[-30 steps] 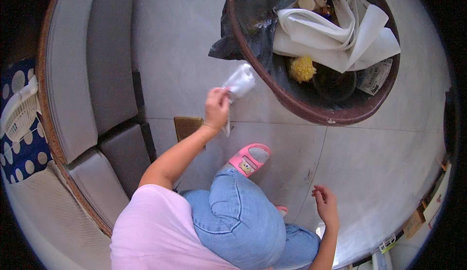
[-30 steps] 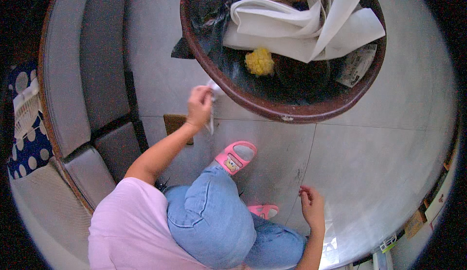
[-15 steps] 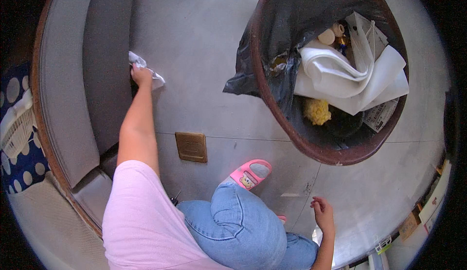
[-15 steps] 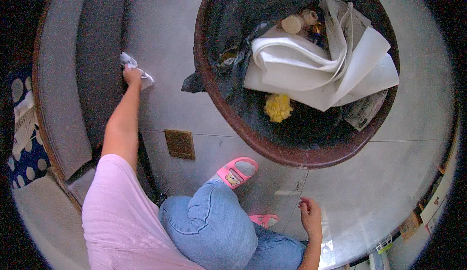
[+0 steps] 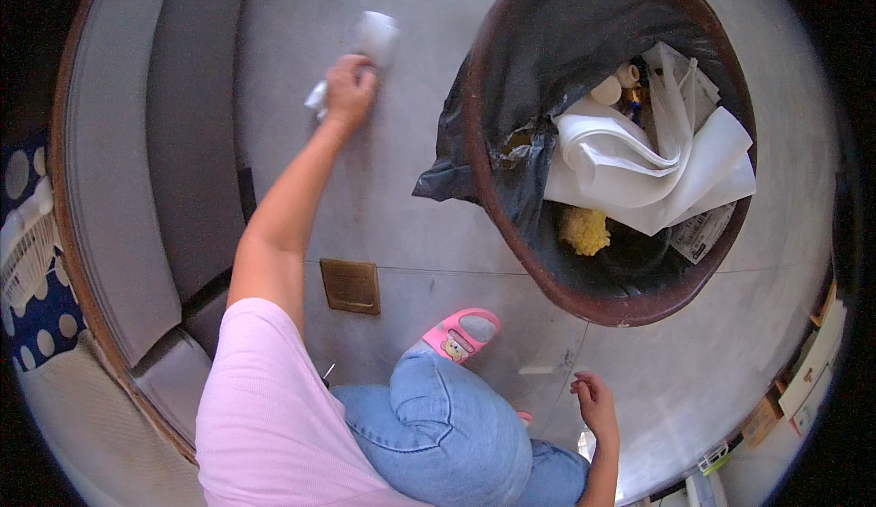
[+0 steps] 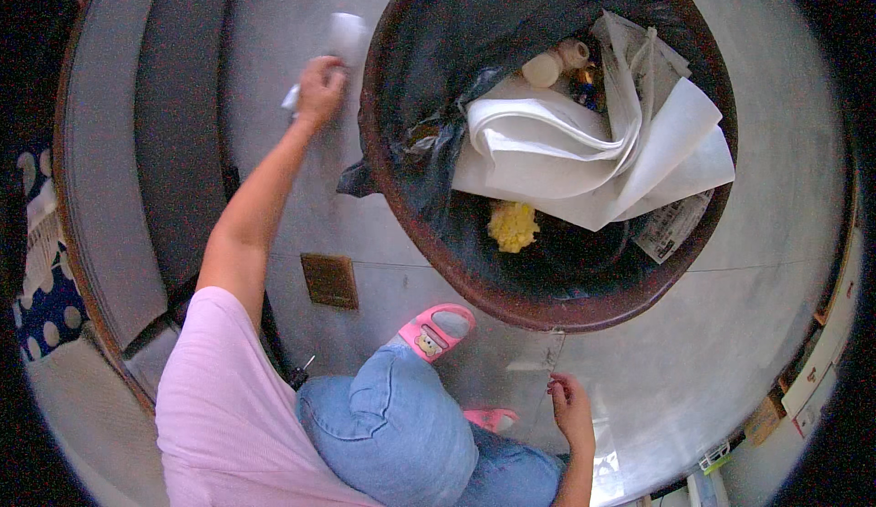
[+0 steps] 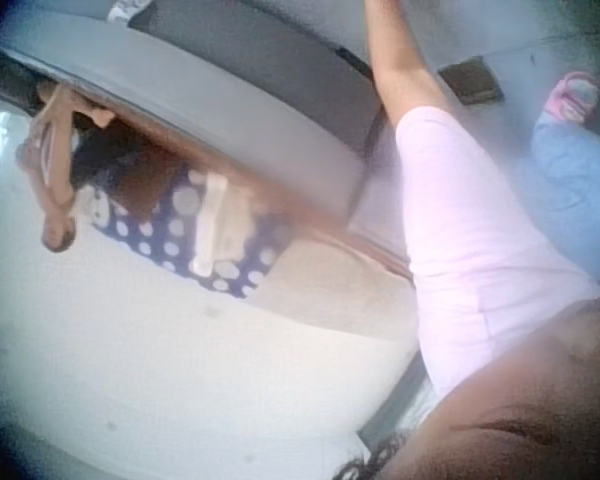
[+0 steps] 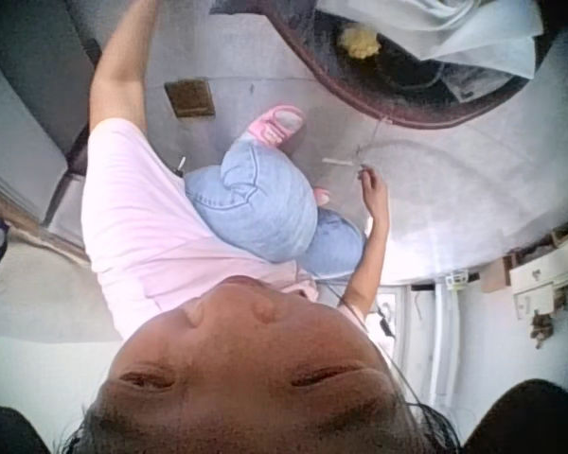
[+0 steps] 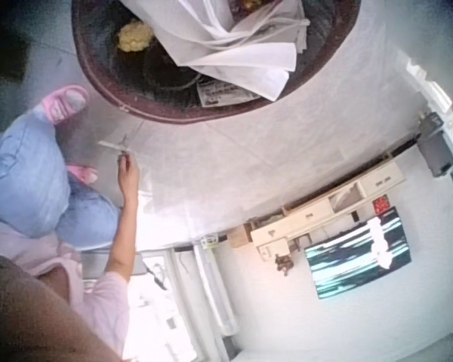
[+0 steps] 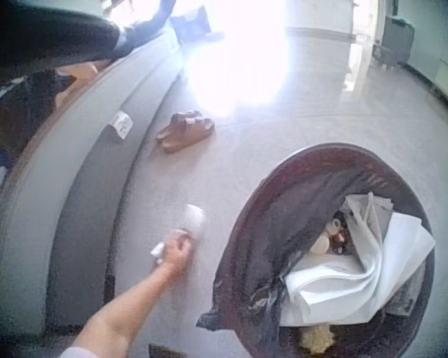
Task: The person removes a cloth from a mop head and wipes a tiled floor area with a white tissue while sitting on the floor. They fold the tissue to expose clean sides and wipe around a trash bin and sofa base, then discard the tissue and pick up the mop.
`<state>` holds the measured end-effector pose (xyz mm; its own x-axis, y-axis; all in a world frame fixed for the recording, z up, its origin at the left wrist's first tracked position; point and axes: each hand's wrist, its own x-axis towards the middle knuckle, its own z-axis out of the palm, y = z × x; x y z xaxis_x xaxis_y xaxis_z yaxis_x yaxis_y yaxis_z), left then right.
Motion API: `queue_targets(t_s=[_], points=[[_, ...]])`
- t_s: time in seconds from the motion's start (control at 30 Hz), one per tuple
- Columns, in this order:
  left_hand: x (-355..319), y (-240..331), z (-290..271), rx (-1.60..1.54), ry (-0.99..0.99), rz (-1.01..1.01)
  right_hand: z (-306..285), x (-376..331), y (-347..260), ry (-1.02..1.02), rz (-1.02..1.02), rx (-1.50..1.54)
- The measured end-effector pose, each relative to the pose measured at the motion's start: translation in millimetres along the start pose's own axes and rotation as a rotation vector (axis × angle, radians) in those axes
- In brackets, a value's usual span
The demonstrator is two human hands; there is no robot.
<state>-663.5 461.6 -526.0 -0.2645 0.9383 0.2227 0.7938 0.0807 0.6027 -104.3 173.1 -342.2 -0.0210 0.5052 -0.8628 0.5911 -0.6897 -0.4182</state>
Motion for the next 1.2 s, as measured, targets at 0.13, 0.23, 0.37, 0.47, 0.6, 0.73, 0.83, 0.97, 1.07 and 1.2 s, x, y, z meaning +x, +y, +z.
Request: queue_targets(t_s=[0.13, 0.23, 0.37, 0.47, 0.6, 0.73, 0.83, 0.97, 1.07, 1.2], points=[[-85, 88, 20, 0.007, -0.160, 0.173, -2, 3, 6, 0.000, -0.024, 0.000], [-178, 113, 26, 0.003, -0.649, 0.052, 1, 3, 12, -0.018, -0.018, -0.033], [-233, 166, 14, -0.256, -0.345, 0.202, -1, 0, 15, -0.009, 0.004, -0.024], [-245, 149, -14, -0.289, -0.246, -0.003, -6, -5, 26, 0.015, -0.012, 0.030], [-215, 63, -83, 0.028, 0.210, -0.445, -10, -16, 34, 0.007, 0.000, 0.012], [-222, -65, -132, 0.497, 0.393, -0.619, -11, -17, 35, -0.044, 0.000, 0.012], [-235, -62, -125, 0.546, 0.309, -0.761, -11, -22, 24, -0.038, -0.006, 0.076], [-266, -15, -79, 0.440, 0.192, -0.536, -13, -29, 22, -0.056, 0.026, 0.027], [-262, 80, -57, 0.075, -0.061, -0.387, -20, -28, 30, -0.072, 0.030, 0.053], [-254, 39, -76, 0.225, 0.239, -0.488, -18, -29, 24, -0.013, 0.010, 0.074]])
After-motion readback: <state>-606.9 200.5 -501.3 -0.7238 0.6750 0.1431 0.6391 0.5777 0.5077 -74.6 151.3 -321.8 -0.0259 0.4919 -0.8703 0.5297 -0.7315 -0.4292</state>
